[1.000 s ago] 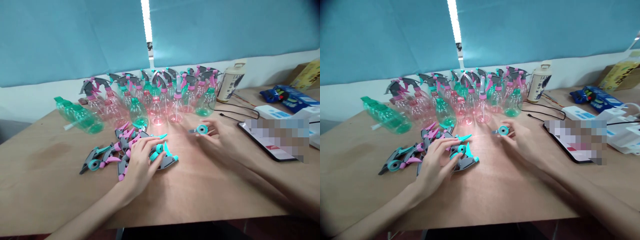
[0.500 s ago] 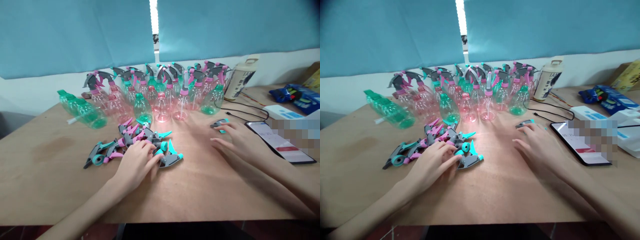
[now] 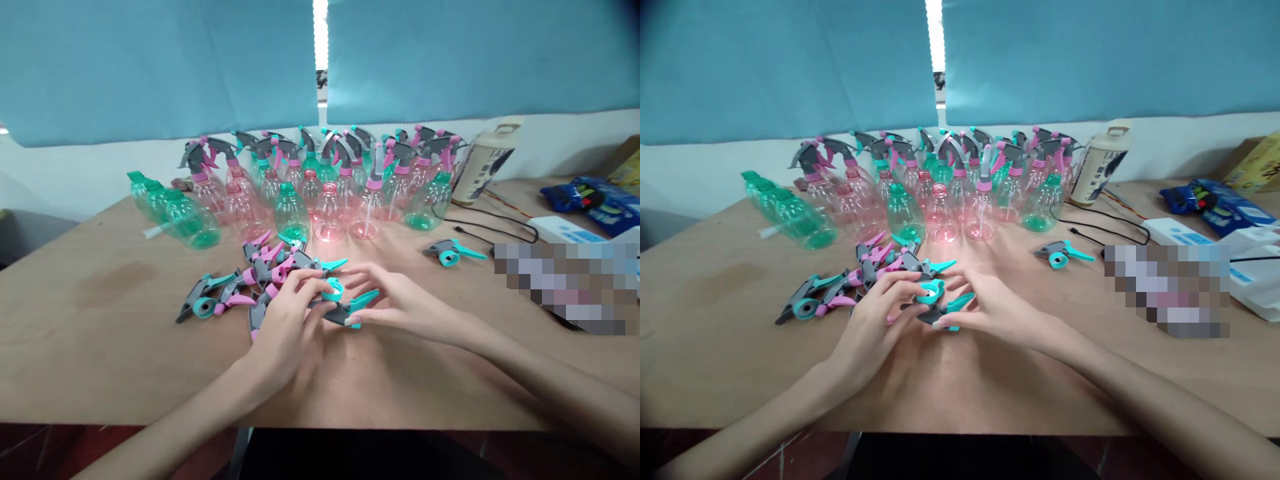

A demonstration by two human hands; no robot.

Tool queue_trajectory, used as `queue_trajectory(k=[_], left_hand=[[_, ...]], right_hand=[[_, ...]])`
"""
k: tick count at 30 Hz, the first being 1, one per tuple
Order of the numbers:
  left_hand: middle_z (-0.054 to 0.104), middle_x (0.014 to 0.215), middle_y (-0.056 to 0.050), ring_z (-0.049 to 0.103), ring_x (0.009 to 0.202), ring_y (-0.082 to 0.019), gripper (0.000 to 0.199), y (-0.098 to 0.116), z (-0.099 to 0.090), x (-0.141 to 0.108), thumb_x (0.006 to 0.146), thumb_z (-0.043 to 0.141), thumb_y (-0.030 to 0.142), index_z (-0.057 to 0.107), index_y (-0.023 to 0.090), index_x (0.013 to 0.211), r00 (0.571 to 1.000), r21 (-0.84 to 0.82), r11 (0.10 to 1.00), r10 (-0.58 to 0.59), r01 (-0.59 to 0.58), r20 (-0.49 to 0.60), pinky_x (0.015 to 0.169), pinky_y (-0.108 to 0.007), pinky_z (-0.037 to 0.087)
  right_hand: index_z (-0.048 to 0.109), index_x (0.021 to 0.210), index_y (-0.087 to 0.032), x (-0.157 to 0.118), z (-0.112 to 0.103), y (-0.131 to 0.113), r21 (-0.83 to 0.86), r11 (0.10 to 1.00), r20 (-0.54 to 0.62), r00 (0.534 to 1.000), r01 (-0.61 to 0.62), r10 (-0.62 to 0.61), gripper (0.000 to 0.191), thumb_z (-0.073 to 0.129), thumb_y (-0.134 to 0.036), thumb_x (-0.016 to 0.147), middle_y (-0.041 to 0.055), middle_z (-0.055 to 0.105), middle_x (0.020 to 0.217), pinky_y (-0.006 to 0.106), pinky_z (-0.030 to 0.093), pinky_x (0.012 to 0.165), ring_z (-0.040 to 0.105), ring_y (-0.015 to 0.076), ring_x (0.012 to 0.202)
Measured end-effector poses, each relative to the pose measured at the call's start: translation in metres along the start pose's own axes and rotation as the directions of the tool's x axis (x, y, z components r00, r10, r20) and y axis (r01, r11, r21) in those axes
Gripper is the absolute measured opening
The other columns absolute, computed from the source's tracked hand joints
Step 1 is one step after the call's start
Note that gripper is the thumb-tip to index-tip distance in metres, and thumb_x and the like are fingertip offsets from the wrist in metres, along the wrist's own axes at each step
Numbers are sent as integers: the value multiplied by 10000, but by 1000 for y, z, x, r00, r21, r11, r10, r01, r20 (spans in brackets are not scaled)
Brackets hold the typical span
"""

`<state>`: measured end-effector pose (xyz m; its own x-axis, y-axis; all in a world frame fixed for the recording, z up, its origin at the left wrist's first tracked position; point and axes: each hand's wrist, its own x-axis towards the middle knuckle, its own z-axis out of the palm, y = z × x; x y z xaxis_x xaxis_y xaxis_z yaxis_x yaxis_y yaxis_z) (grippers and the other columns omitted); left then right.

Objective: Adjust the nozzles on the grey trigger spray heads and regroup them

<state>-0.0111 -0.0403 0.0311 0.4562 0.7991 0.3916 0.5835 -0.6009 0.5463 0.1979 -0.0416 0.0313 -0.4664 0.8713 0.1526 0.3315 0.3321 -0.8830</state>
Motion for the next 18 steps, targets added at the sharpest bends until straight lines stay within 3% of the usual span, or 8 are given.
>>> queue_trajectory(k=[3, 6, 8, 11, 15, 18], left_hand=[[621, 982, -31, 629, 898, -179, 124, -1, 1, 1, 896, 514, 171, 570, 214, 997, 997, -119, 992, -43, 50, 63, 782, -346, 533], [655, 989, -40, 657, 899, -183, 242, -5, 3, 5, 848, 596, 195, 529, 202, 1081, 991, -256, 958, -110, 128, 81, 737, -305, 555], [673, 1004, -38, 671, 892, -188, 344, -7, 4, 7, 812, 651, 232, 515, 204, 1127, 983, -321, 932, -134, 168, 124, 690, -273, 559], [692, 944, -11, 680, 716, -167, 271, -10, 6, 7, 829, 631, 277, 583, 218, 1090, 971, -302, 935, -128, 186, 202, 586, -247, 533], [676, 968, -22, 639, 853, -183, 191, -13, 6, 5, 832, 615, 174, 637, 206, 1019, 1000, -173, 985, -13, 14, 9, 748, -293, 500], [666, 952, -35, 599, 904, -187, 187, -15, 5, 4, 831, 605, 130, 639, 202, 1000, 985, -101, 985, 126, -138, -118, 796, -312, 473]], right_hand=[[556, 1067, -201, 7, 8, 7, 97, 994, 22, 998, 50, -52, 314, 673, -292, 790, 40, 658, 960, 344, 560, 769, 661, 180, 882], [574, 1005, -191, 7, 15, 14, 146, 989, -56, 998, 36, -28, 253, 677, -269, 787, 31, 666, 906, 326, 567, 734, 669, 175, 844], [576, 1004, -193, 5, 21, 18, 125, 991, -131, 991, 38, -22, 237, 667, -267, 798, 26, 672, 878, 315, 572, 700, 671, 176, 832], [545, 1082, -217, -1, 29, 22, 2, 994, -243, 964, 113, -109, 247, 606, -232, 843, 28, 678, 908, 312, 575, 666, 670, 175, 826], [494, 1170, -246, -6, 33, 26, -275, 918, -284, 888, 287, -363, 336, 590, -197, 852, 61, 648, 1077, 397, 543, 835, 638, 208, 976], [481, 1200, -244, -7, 30, 24, -377, 864, -321, 828, 334, -460, 435, 655, -201, 803, 85, 630, 1095, 438, 516, 874, 597, 248, 1049]])
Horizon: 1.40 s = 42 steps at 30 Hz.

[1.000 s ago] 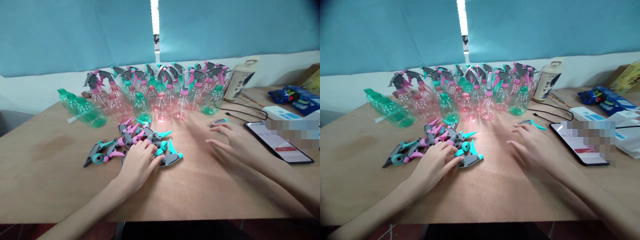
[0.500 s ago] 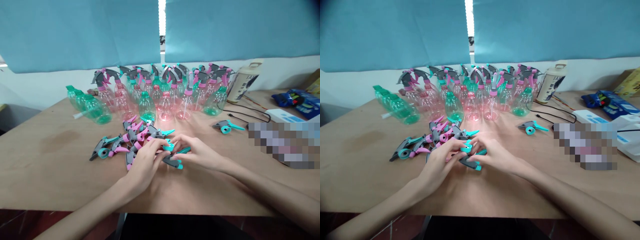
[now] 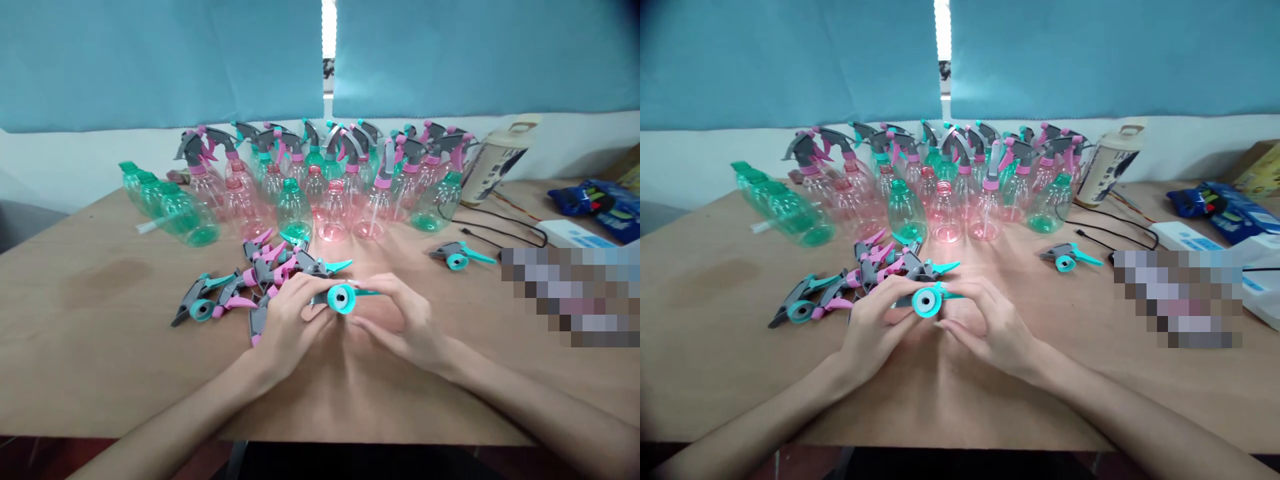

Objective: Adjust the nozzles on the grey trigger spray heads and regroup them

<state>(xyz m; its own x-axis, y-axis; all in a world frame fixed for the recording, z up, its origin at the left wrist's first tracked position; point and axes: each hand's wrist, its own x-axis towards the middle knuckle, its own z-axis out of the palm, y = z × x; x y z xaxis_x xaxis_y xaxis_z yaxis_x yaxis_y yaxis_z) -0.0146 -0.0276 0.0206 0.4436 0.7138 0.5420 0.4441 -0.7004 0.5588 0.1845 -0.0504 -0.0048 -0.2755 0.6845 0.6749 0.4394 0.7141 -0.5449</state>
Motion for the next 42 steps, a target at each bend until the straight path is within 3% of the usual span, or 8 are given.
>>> queue_trajectory(k=[6, 13, 17, 20, 25, 31, 36, 42], left_hand=[[665, 880, -28, 593, 819, -173, 190, -6, 6, -6, 819, 638, 158, 633, 216, 1000, 990, 37, 989, 141, -140, -11, 756, -312, 473], [683, 919, -33, 608, 859, -185, 185, -11, 10, -9, 857, 605, 200, 600, 217, 1041, 994, 25, 993, 112, -112, 14, 794, -340, 472], [666, 961, -39, 644, 870, -189, 342, -14, 13, -11, 808, 680, 256, 537, 229, 1118, 999, -99, 995, 14, -18, -40, 787, -331, 509], [641, 981, -39, 668, 847, -181, 453, -15, 15, -12, 780, 711, 277, 491, 232, 1173, 998, -255, 966, -57, 49, -23, 796, -324, 534], [645, 981, -54, 659, 922, -219, 448, -14, 16, -12, 798, 689, 292, 482, 230, 1191, 983, -295, 939, -153, 176, 101, 795, -347, 552], [651, 989, -61, 657, 876, -226, 437, -16, 15, -14, 787, 696, 338, 503, 238, 1166, 990, -205, 969, -126, 138, 70, 824, -398, 533], [666, 990, -51, 651, 804, -208, 469, -16, 15, -15, 792, 686, 352, 484, 264, 1206, 988, -145, 981, -116, 130, 98, 711, -345, 542], [648, 1105, -62, 635, 932, -236, 482, -15, 13, -14, 797, 679, 350, 466, 262, 1220, 989, -110, 987, -106, 118, 105, 802, -377, 526]], right_hand=[[535, 1148, -235, 2, -5, -8, 119, 993, 43, 999, -9, 4, 363, 636, -196, 802, 89, 634, 1084, 426, 513, 873, 601, 241, 1030], [615, 1020, -222, 2, -8, -11, 197, 953, 102, 972, -229, 213, 184, 592, -248, 840, 55, 680, 974, 369, 530, 808, 645, 208, 910], [618, 938, -201, 5, -7, -11, 379, 781, 228, 868, -497, 441, 160, 638, -304, 816, 35, 681, 881, 299, 564, 667, 666, 166, 769], [605, 935, -198, 6, -7, -9, 480, 639, 330, 799, -601, 503, 195, 674, -303, 785, 24, 665, 874, 271, 562, 621, 660, 145, 738], [589, 956, -210, 5, -8, -3, 490, 645, 326, 809, -587, 489, 261, 718, -275, 738, 19, 670, 884, 278, 571, 624, 665, 153, 770], [576, 974, -210, 3, -10, -3, 429, 737, 277, 852, -523, 443, 250, 692, -279, 764, 43, 671, 927, 251, 567, 537, 665, 142, 719], [548, 992, -211, 2, -8, -4, 451, 682, 337, 818, -575, 467, 247, 668, -259, 781, 32, 658, 912, 253, 564, 538, 672, 145, 706], [515, 1022, -217, 4, -8, -7, 477, 607, 394, 772, -636, 499, 275, 660, -237, 789, 38, 640, 946, 278, 568, 605, 670, 157, 762]])
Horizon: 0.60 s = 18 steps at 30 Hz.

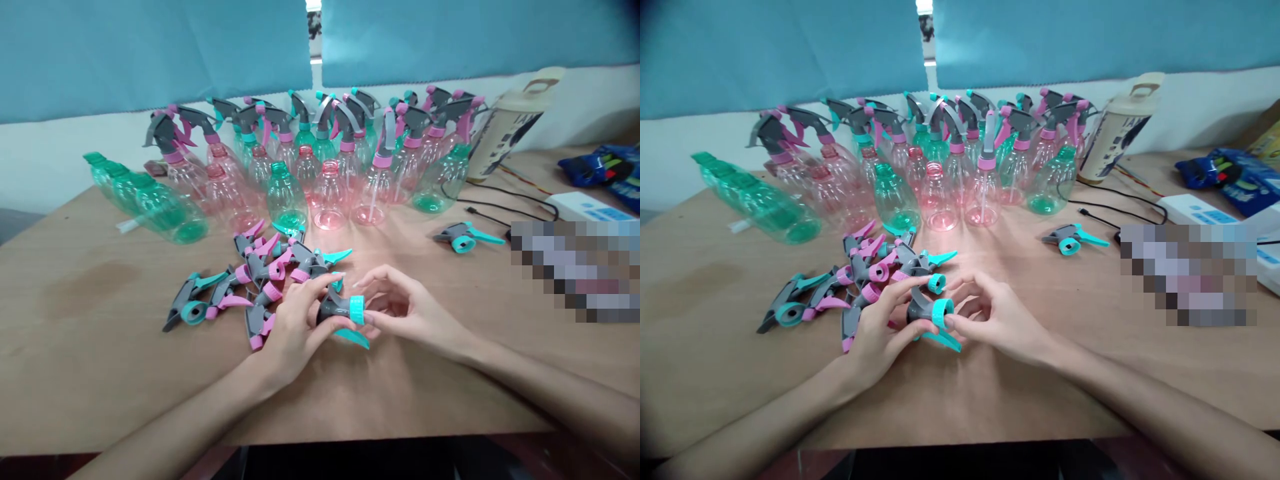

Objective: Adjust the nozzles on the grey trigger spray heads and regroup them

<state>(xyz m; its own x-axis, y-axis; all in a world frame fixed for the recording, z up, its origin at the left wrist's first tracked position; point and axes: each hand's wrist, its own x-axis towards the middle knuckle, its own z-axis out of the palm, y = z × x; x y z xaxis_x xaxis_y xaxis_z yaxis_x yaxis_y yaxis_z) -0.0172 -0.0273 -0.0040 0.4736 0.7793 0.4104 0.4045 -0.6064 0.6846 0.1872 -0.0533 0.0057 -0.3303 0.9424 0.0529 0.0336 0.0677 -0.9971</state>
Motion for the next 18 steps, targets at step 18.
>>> queue_trajectory(k=[18], left_hand=[[639, 896, -44, 576, 814, -187, 371, 11, 0, 1, 846, 581, 452, 493, 195, 1098, 966, 241, 949, 235, -204, -107, 708, -295, 463]], right_hand=[[485, 974, -204, -2, 9, -1, 57, 998, -38, 999, -14, 16, 211, 596, -191, 794, 43, 584, 966, 297, 552, 576, 642, 151, 733]])
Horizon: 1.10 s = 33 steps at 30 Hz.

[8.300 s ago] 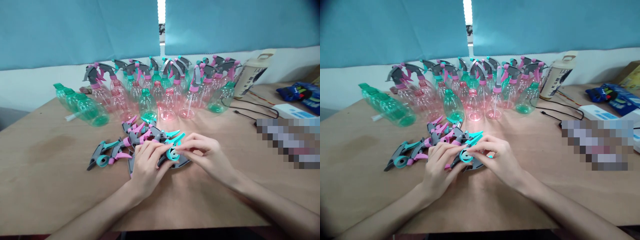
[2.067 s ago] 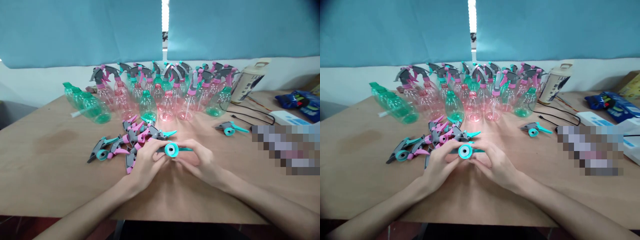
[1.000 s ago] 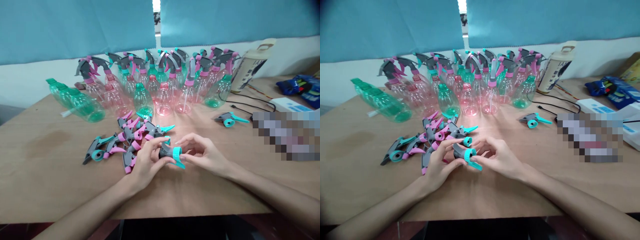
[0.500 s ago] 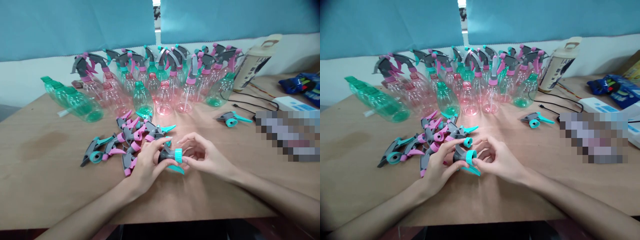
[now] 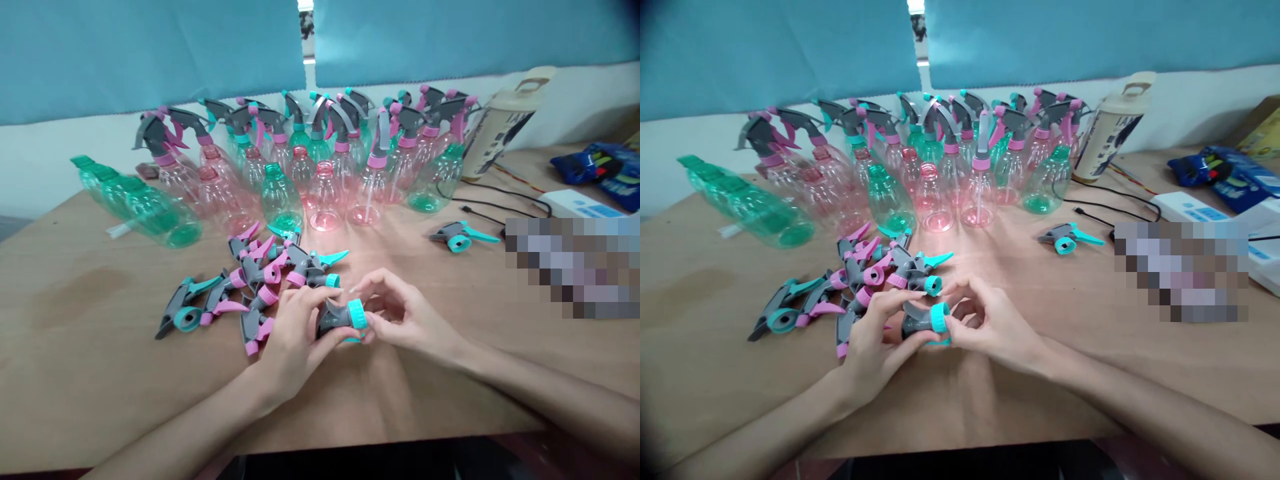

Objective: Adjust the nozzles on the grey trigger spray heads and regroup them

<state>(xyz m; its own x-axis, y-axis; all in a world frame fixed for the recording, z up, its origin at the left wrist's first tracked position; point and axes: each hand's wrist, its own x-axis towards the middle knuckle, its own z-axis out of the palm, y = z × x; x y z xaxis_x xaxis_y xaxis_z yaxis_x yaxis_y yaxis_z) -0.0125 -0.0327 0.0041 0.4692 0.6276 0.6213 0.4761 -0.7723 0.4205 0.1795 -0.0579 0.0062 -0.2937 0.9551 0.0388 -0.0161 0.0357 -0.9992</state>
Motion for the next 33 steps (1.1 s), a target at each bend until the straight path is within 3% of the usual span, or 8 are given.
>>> queue_trajectory(k=[12, 21, 28, 33], left_hand=[[622, 766, -10, 568, 692, -156, 267, 3, 0, 6, 886, 537, 443, 484, 191, 959, 995, 40, 995, 94, -93, -27, 687, -326, 411], [621, 752, 0, 563, 693, -156, 239, 4, 1, 7, 869, 589, 388, 491, 189, 958, 995, 51, 995, 88, -86, -45, 696, -318, 395], [641, 722, 36, 558, 658, -143, 249, 4, 1, 6, 786, 711, 304, 506, 199, 878, 994, -13, 994, 106, -107, -11, 719, -324, 355], [664, 753, 30, 567, 706, -153, 231, 3, -3, 8, 790, 709, 287, 525, 199, 899, 991, 4, 992, 126, -126, -38, 724, -319, 345]], right_hand=[[478, 938, -196, -4, 5, -10, -58, 998, -48, 999, 10, -13, 195, 571, -152, 772, -5, 567, 800, 261, 518, 525, 623, 119, 617], [243, 750, -244, -2, 9, -6, 50, 996, -100, 993, 69, -64, 366, 587, -120, 766, -18, 584, 852, 236, 478, 507, 596, 94, 605], [278, 762, -242, -3, 4, -1, -33, 991, -104, 986, 128, -131, 301, 562, -165, 824, -24, 569, 755, 278, 517, 557, 613, 125, 650], [381, 898, -234, -4, -1, -9, -107, 988, -99, 988, 109, -120, 222, 585, -190, 823, 12, 641, 855, 294, 557, 615, 660, 157, 752]])
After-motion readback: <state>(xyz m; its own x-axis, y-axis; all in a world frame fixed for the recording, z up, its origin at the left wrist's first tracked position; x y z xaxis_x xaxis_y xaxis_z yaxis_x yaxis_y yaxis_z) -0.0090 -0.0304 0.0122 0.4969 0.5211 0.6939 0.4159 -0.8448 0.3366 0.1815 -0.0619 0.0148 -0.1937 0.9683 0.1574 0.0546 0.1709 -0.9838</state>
